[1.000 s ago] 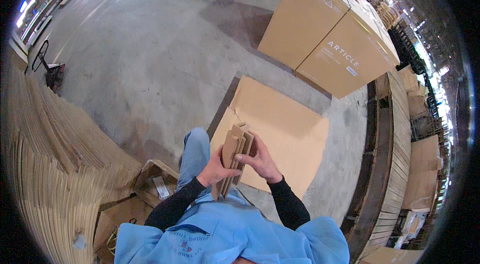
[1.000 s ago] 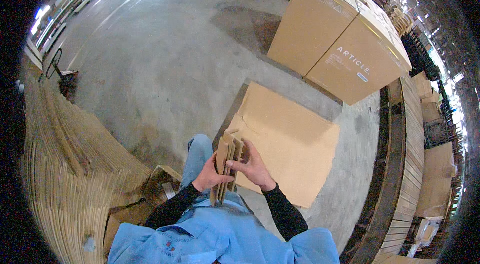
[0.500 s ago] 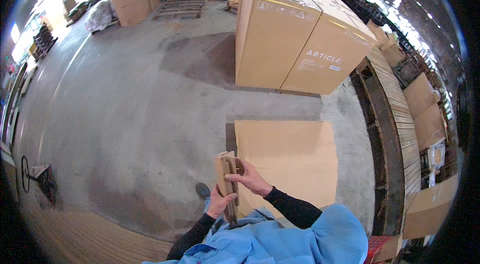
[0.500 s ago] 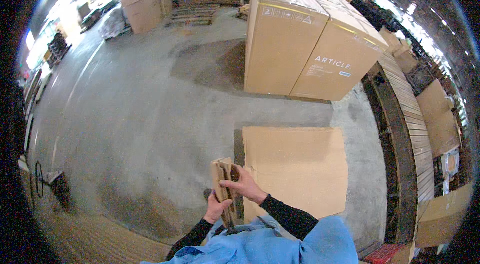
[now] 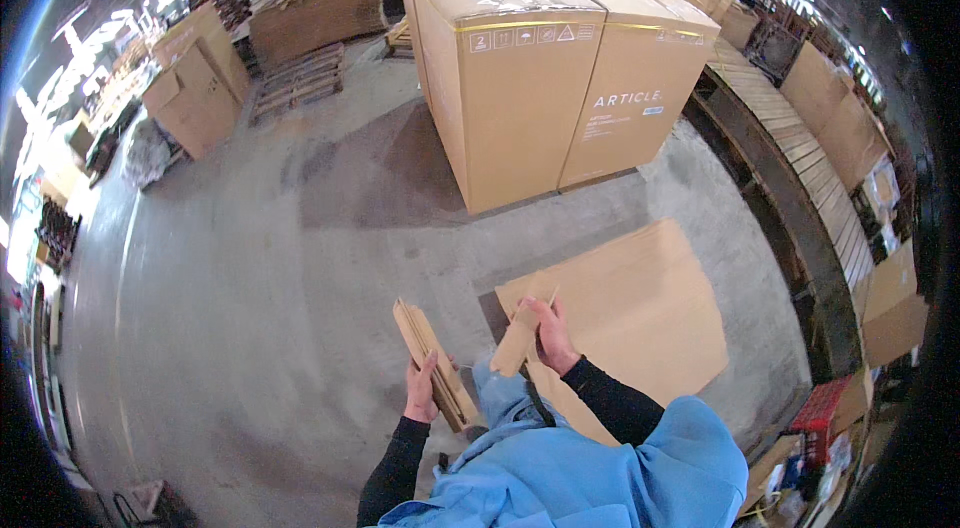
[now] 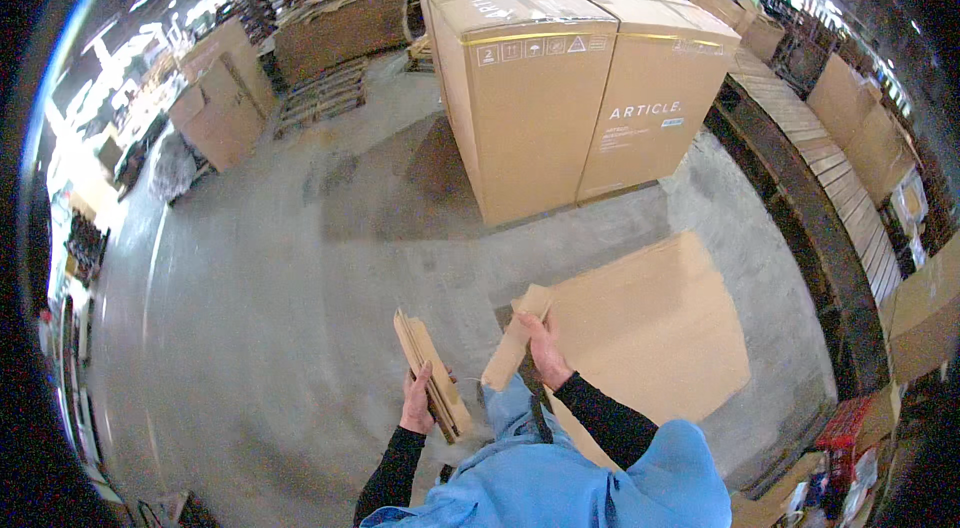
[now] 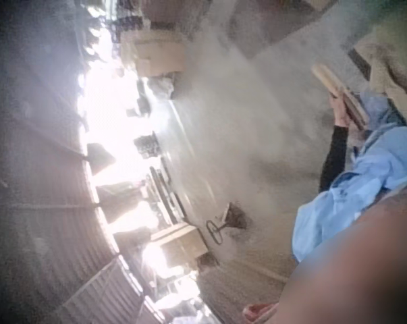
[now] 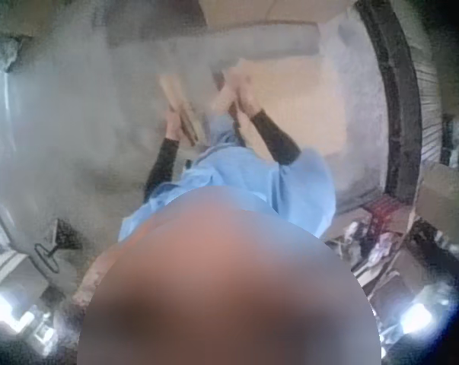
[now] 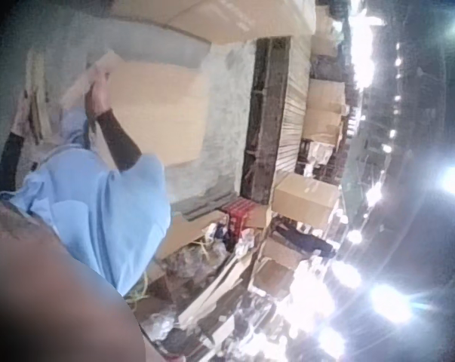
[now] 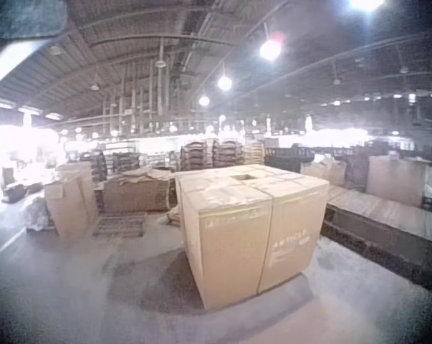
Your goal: The person lifts a large cardboard box onto a stack, then uses a yellow strap to secure it. They wrap the strap around the box, tie a knot, and reinforce the knot with small cardboard pieces. Finally, they pick up and briefly inspect a small paper document.
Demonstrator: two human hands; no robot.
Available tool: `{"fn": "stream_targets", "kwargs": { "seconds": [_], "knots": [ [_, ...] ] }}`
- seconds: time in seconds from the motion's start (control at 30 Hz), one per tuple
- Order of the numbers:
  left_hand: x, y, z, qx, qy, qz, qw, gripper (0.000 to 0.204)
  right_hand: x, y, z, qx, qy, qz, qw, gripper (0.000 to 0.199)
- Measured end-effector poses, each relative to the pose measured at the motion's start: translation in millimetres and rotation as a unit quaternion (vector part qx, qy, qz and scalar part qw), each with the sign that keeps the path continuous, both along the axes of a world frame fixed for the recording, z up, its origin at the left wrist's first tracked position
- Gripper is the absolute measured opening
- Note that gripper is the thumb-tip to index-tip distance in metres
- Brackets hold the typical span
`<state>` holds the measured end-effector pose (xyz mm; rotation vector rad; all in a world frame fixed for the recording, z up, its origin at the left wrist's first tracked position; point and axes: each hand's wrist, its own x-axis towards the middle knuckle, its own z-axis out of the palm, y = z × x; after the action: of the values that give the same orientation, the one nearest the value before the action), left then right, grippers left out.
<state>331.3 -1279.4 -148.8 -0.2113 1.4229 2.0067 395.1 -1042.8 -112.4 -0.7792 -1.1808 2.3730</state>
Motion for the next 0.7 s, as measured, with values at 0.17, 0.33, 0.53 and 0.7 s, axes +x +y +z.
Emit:
{"fn": "stream_targets", "kwargs": {
  "seconds": [0.17, 0.33, 0.53, 0.7],
  "knots": [
    [-133, 34, 7, 0.015, 0.041, -0.028, 0.999, 0.039, -74, 18, -60, -0.060, -0.031, 0.031, 0.997, 0.037],
    [-284, 98, 40, 0.045, 0.073, -0.049, 0.995, 0.038, -188, 55, -45, -0.046, 0.011, 0.095, 0.994, 0.044],
    [-429, 206, 144, 0.113, 0.132, -0.086, 0.981, 0.037, -281, 135, 38, 0.057, 0.076, 0.021, 0.995, 0.054],
    [-535, 334, 212, 0.169, 0.171, -0.159, 0.957, 0.039, -323, 173, 60, 0.049, 0.085, -0.074, 0.992, 0.052]
  ]
}}
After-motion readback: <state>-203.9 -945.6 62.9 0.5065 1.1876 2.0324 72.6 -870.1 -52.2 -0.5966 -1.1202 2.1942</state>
